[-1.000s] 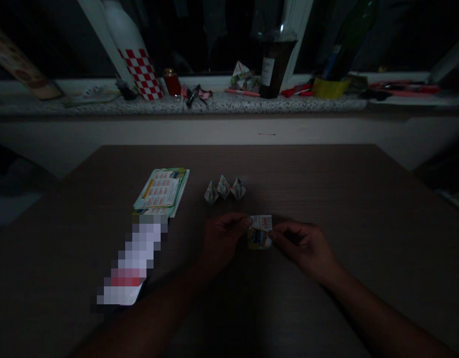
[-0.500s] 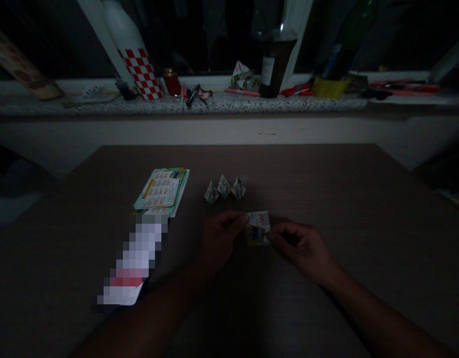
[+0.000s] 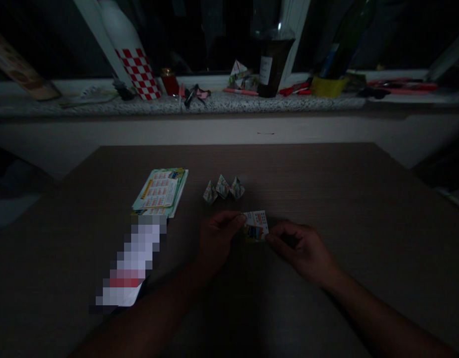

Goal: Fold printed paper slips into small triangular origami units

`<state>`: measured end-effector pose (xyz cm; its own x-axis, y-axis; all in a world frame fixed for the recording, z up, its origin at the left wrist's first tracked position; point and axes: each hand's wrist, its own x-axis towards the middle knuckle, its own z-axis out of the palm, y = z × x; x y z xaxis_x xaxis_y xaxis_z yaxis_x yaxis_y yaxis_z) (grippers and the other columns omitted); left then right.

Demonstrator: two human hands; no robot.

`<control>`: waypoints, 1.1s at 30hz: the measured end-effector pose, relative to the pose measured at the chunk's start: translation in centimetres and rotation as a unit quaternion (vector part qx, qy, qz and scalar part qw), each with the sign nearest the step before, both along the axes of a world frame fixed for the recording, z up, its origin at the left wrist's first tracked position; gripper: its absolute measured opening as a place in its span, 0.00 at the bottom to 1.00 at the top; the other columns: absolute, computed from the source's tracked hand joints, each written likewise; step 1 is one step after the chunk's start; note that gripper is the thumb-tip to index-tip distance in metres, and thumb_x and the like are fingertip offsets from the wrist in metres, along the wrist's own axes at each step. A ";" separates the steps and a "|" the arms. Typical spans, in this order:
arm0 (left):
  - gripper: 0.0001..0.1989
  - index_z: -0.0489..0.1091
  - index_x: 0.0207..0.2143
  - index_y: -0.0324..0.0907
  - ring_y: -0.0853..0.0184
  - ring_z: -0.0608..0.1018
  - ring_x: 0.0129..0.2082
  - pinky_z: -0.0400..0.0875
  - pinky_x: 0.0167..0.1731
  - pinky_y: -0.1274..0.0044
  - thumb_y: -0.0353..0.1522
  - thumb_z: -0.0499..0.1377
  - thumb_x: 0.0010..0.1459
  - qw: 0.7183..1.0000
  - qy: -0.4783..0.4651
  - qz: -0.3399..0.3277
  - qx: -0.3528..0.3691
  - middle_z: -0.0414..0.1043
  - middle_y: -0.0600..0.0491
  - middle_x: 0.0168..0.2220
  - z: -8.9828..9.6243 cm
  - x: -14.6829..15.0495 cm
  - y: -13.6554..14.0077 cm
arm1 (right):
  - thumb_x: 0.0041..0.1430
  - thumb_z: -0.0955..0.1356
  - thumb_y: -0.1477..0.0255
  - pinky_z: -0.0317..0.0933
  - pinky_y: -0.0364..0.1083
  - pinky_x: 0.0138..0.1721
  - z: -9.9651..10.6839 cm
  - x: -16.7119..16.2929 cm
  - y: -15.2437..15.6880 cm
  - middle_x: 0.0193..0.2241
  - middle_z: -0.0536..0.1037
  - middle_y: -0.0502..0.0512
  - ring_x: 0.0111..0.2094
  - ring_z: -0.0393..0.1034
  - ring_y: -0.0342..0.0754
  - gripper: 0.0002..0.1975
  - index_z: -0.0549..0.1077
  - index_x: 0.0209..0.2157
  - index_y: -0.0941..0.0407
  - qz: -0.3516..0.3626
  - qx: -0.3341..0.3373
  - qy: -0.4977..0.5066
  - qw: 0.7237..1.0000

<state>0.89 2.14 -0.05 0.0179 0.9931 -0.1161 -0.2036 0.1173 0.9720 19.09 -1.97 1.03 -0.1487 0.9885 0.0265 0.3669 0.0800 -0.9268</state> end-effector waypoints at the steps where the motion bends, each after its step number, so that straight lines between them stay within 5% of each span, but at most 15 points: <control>1: 0.10 0.77 0.28 0.39 0.70 0.77 0.26 0.72 0.30 0.78 0.37 0.68 0.46 1.000 0.002 0.002 0.003 0.78 0.54 0.26 0.0 0.0 0.0 | 0.59 0.66 0.63 0.59 0.42 0.25 0.1 0.0 0.0 0.22 0.72 0.50 0.25 0.65 0.43 0.12 0.74 0.28 0.57 -0.001 -0.001 0.003 1.000; 17: 0.10 0.77 0.29 0.40 0.68 0.77 0.28 0.72 0.32 0.77 0.37 0.66 0.48 0.999 0.028 0.003 0.035 0.78 0.54 0.27 -0.1 -0.2 0.0 | 0.58 0.68 0.65 0.64 0.42 0.27 -0.4 0.2 0.1 0.23 0.76 0.51 0.25 0.70 0.44 0.10 0.75 0.29 0.57 -0.043 0.043 0.006 0.998; 21: 0.06 0.76 0.30 0.41 0.68 0.77 0.30 0.71 0.32 0.78 0.35 0.63 0.52 0.983 0.136 -0.023 0.125 0.77 0.54 0.28 0.3 -0.4 -0.5 | 0.56 0.69 0.70 0.67 0.46 0.35 -0.1 0.5 0.3 0.29 0.79 0.53 0.31 0.73 0.47 0.04 0.75 0.33 0.55 -0.075 0.158 -0.012 0.985; 26: 0.05 0.76 0.34 0.41 0.66 0.77 0.34 0.70 0.37 0.74 0.31 0.59 0.57 0.924 0.194 -0.122 0.306 0.77 0.50 0.32 0.7 -0.5 -1.0 | 0.55 0.69 0.77 0.68 0.47 0.35 0.7 1.0 0.1 0.31 0.79 0.55 0.33 0.74 0.48 0.05 0.76 0.35 0.54 -0.036 0.291 -0.031 0.956; 33: 0.06 0.74 0.36 0.42 0.66 0.77 0.36 0.72 0.39 0.72 0.27 0.59 0.57 0.881 0.222 -0.125 0.399 0.78 0.49 0.34 1.0 -0.6 -0.8 | 0.53 0.69 0.80 0.68 0.49 0.33 1.1 1.5 0.2 0.29 0.79 0.56 0.31 0.74 0.49 0.09 0.75 0.36 0.55 0.009 0.348 -0.037 0.937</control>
